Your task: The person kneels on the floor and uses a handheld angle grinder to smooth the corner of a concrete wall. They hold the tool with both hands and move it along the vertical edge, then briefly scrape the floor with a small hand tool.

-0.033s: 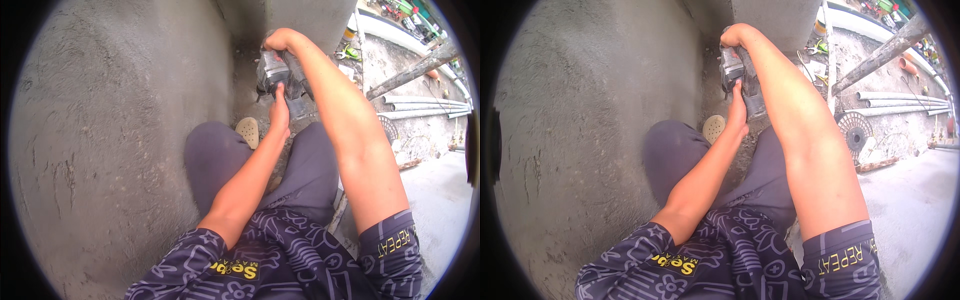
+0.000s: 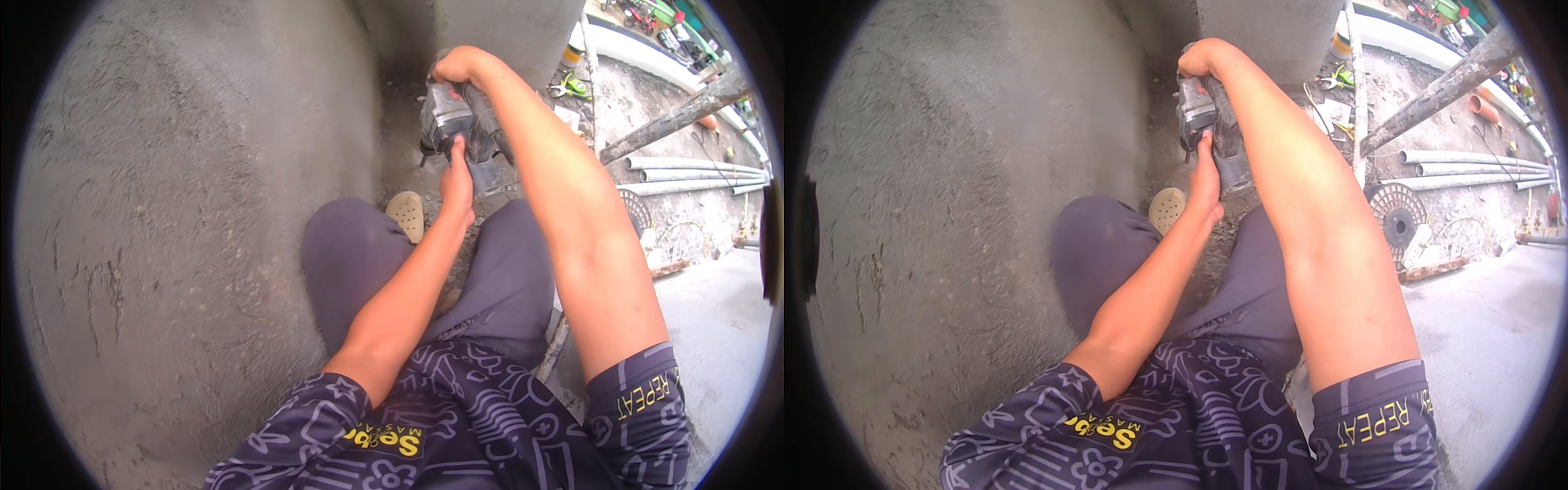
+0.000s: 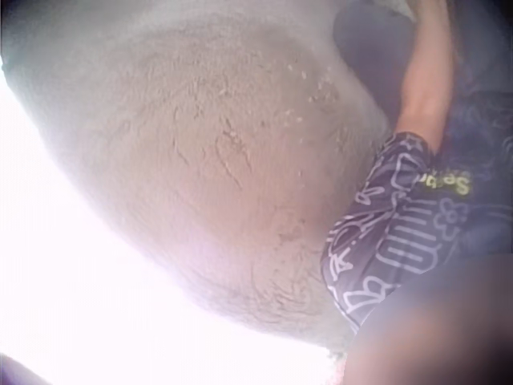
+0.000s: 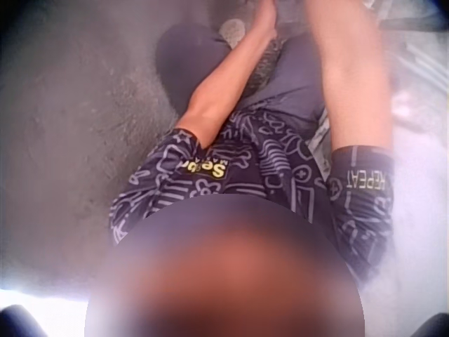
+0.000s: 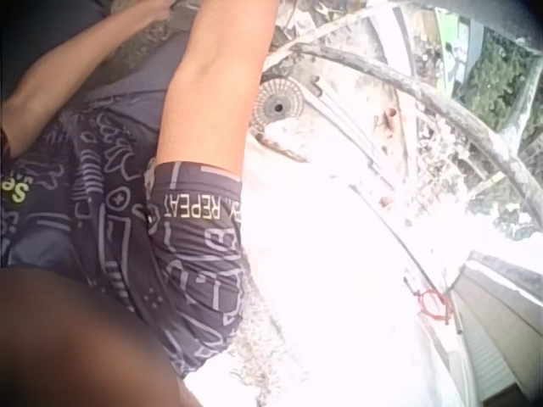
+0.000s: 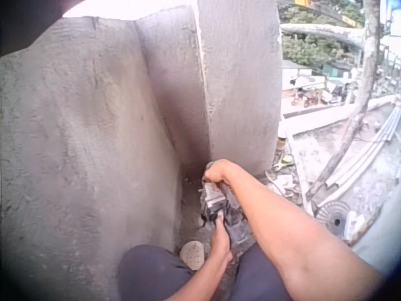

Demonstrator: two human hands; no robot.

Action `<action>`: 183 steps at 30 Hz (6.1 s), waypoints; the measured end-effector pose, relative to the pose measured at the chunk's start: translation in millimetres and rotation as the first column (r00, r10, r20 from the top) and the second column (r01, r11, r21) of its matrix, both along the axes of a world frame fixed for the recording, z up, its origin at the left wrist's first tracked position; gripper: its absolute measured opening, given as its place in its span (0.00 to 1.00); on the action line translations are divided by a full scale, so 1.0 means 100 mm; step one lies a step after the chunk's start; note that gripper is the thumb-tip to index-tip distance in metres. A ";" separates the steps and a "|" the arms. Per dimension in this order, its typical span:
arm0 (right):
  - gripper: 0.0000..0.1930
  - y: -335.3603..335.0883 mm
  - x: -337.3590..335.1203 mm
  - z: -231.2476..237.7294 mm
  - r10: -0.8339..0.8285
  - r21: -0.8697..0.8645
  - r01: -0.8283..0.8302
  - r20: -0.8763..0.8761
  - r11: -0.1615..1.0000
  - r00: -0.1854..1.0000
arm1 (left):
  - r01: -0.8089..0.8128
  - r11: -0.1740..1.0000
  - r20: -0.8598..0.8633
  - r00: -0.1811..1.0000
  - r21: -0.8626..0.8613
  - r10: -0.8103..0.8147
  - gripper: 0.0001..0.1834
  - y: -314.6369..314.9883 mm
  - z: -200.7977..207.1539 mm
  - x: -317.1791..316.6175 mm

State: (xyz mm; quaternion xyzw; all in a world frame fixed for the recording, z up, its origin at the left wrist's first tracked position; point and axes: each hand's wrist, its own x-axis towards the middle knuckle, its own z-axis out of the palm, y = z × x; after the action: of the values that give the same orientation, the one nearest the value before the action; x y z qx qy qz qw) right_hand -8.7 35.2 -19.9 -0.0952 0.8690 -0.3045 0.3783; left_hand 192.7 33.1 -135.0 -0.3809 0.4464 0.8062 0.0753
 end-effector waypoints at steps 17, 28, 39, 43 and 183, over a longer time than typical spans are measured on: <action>0.16 -1.02 -0.08 0.02 0.261 0.106 -0.257 -0.029 0.961 0.965 | -0.221 0.973 0.056 0.973 -0.073 0.225 0.59 -0.33 0.15 -0.06; 0.07 -0.67 -0.15 -0.10 0.132 0.005 -0.132 -0.056 0.991 0.990 | -0.154 0.986 0.014 0.988 -0.064 0.155 0.56 -0.15 -0.04 -0.12; 0.11 -0.92 0.13 -0.26 0.197 0.053 -0.191 -0.123 0.980 0.973 | -0.257 0.965 0.014 0.966 -0.054 0.258 0.57 -0.14 -0.18 -0.02; 0.13 -0.87 0.11 -0.25 0.333 0.144 -0.306 -0.236 0.941 0.913 | -0.250 0.967 0.002 0.968 -0.051 0.250 0.55 -0.14 -0.19 -0.01; 0.19 -1.01 -0.54 -0.56 0.465 0.167 -0.434 -0.274 0.885 0.842 | -0.090 0.937 0.059 0.991 -0.338 0.117 0.59 -0.40 -0.11 -0.12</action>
State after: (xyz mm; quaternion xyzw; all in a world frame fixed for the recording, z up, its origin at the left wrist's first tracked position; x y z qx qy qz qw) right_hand -62.6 -65.5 -75.8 -0.3236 0.8842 -0.1456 0.3039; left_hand 180.7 -7.1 -145.7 -0.4423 0.5528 0.7061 -0.0155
